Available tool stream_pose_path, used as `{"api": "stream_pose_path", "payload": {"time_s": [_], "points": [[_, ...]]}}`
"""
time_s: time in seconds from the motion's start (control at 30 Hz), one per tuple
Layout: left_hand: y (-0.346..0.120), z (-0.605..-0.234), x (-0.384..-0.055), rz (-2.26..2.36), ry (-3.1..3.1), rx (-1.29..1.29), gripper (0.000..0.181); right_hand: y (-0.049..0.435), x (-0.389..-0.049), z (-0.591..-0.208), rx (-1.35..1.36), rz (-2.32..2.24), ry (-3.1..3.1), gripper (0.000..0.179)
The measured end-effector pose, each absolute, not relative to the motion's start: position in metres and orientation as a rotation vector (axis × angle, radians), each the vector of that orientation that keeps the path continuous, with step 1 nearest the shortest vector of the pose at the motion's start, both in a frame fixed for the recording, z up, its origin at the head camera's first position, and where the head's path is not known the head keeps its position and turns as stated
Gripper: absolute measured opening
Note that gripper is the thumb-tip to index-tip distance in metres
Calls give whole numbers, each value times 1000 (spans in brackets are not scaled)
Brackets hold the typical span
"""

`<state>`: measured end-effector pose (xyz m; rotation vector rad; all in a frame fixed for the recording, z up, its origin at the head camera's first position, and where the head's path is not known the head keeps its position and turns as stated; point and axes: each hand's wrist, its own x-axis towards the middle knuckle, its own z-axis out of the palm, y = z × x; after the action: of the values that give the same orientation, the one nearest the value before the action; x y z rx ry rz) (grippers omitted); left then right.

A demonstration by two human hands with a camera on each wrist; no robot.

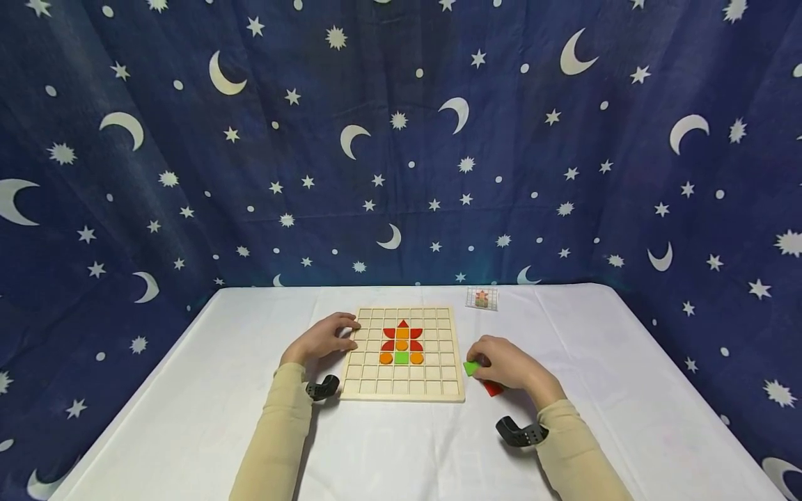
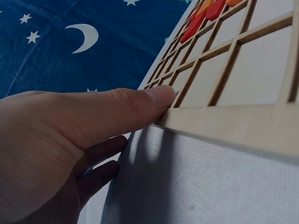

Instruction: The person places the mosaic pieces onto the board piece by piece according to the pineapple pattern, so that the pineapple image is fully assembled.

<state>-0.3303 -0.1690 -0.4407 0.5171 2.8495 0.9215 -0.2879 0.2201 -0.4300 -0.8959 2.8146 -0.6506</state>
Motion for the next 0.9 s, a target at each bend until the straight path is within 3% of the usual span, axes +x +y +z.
{"api": "stream_pose_path", "payload": {"time_s": [0.9], "points": [[-167, -440, -329, 908, 2861, 504, 41, 196, -288, -431, -1007, -689, 2932, 19]]}}
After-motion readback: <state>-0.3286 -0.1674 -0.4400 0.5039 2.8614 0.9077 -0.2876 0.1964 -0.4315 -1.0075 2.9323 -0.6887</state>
